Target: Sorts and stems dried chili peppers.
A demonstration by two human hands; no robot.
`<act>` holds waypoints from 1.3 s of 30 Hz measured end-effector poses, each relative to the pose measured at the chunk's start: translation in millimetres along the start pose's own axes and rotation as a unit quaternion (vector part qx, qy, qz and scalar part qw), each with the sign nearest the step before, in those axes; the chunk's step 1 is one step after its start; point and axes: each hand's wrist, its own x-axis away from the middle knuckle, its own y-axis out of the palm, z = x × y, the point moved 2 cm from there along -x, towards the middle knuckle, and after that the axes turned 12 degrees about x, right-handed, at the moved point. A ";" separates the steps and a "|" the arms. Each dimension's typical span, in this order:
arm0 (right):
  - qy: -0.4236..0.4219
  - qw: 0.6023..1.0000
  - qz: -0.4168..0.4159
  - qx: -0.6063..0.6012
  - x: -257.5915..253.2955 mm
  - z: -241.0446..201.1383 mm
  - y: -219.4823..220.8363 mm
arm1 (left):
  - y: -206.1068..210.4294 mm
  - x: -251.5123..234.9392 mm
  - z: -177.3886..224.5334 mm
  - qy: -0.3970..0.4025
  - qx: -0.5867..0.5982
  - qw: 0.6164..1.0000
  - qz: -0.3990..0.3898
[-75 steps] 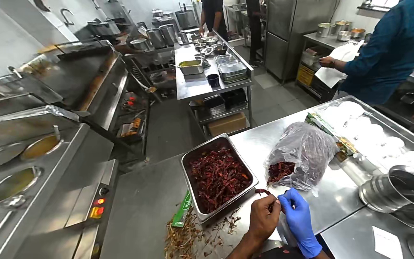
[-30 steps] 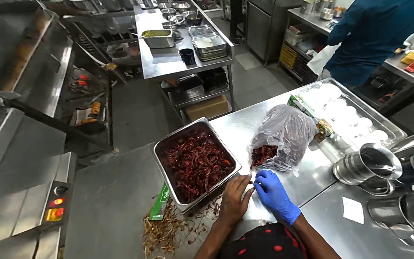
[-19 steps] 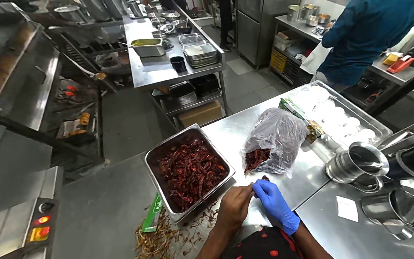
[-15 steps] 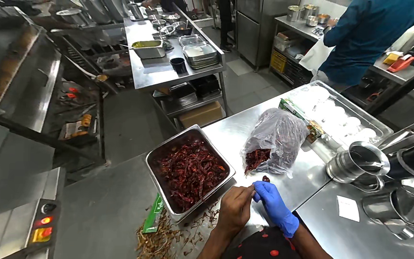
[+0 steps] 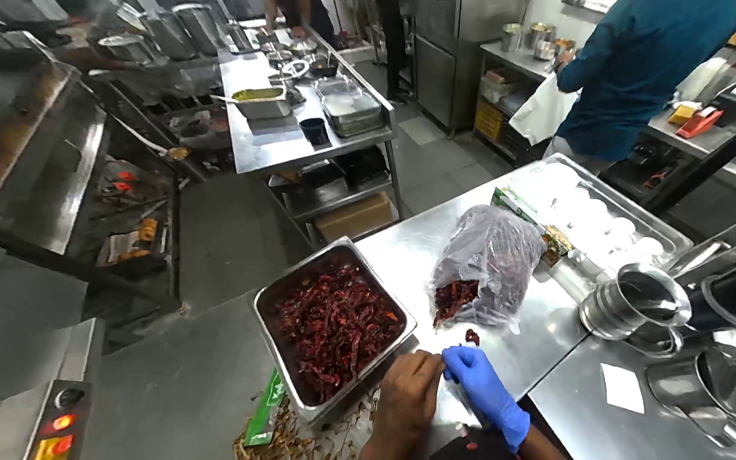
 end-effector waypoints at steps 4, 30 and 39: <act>0.014 0.999 0.031 0.042 1.3 8.1 6.5 | -3.2 -5.9 19.8 -0.122 0.007 0.985 -0.123; 0.059 0.898 -0.012 0.436 -2.0 68.5 -7.0 | -78.2 -14.7 -65.9 -0.145 -0.118 0.982 0.033; -0.112 0.833 -0.014 0.542 -22.5 89.0 -2.0 | 25.9 45.3 -44.2 -0.114 -0.005 0.992 -0.055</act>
